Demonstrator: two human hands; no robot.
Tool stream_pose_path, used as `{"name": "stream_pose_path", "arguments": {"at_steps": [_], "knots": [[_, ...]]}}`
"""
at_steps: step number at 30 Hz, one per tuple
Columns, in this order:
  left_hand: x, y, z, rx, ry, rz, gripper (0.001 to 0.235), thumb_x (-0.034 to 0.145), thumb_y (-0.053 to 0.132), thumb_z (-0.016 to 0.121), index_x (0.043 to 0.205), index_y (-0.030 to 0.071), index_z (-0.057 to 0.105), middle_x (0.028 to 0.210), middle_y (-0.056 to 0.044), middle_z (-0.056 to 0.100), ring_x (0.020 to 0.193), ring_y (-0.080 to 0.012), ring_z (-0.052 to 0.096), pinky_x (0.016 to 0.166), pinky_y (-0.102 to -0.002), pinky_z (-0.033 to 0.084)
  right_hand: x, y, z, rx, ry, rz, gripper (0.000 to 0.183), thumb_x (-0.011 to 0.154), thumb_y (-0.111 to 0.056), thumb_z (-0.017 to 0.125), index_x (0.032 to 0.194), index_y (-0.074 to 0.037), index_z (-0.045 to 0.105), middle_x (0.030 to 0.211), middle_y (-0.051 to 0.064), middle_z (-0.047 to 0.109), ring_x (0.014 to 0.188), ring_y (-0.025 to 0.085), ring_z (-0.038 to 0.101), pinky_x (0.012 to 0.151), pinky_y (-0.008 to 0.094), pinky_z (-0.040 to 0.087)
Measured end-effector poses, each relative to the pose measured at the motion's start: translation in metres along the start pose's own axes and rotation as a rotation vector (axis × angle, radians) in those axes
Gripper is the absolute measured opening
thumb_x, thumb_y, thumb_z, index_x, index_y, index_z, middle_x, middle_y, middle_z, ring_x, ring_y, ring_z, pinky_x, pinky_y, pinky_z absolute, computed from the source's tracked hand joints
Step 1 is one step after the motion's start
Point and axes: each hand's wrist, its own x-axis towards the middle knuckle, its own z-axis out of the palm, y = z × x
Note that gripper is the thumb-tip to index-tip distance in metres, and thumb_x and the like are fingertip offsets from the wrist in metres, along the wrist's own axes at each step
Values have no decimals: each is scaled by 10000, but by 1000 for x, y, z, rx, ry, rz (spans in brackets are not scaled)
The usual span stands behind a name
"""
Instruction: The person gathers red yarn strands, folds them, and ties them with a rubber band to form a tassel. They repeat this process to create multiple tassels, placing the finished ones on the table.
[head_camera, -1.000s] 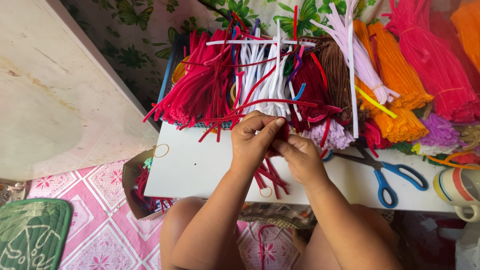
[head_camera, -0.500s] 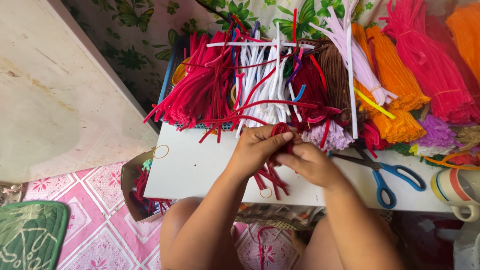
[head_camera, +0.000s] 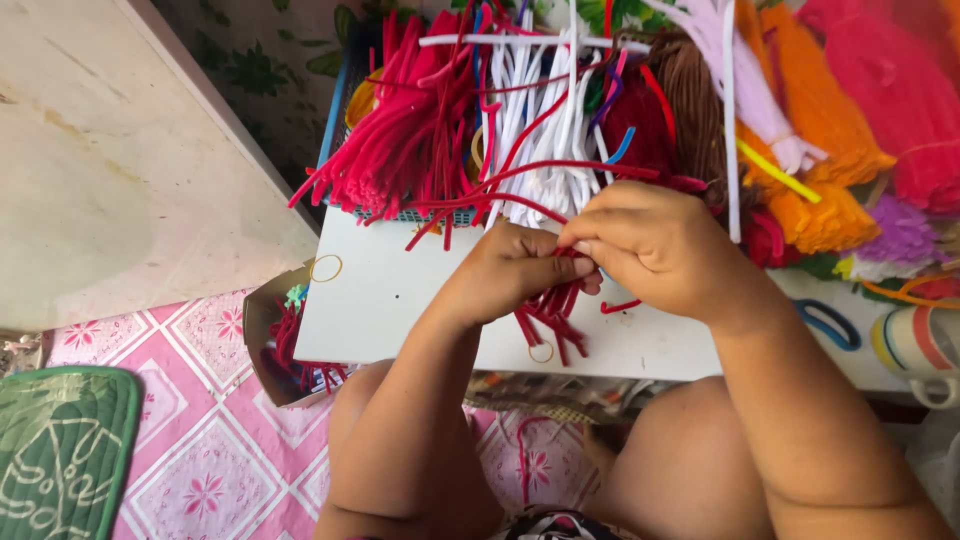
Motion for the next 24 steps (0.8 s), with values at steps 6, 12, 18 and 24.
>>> {"name": "stream_pose_path", "arguments": {"at_steps": [6,12,18,24], "knots": [[-3,-5,-21,7,109,35,193,851,153,771,686,62,732,529,-37,591,540,-113,505,513,-248,414,18,-6,7,52,34,6,155,969,-13,654,1089,-29,751,946,136,725,854,329,702,784,450,568],[-19,3,-79,5,504,206,153,906,178,748,885,41,813,730,-104,752,692,-122,678,653,-224,541,35,76,43,-186,203,-4,139,1022,-65,688,1149,-60,745,965,88,725,921,304,709,808,420,575],[-26,12,-91,6,578,284,145,906,178,758,875,46,810,680,-59,722,616,-67,593,606,-185,506,78,106,110,-389,0,-190,38,912,-120,709,874,-123,708,860,62,684,897,299,671,809,403,566],[-31,22,-91,-3,602,343,123,901,158,775,805,82,791,641,-28,694,631,-47,582,614,-189,495,76,131,167,-644,-186,-12,54,857,-167,737,816,-156,704,764,3,609,881,237,636,821,403,547]]}}
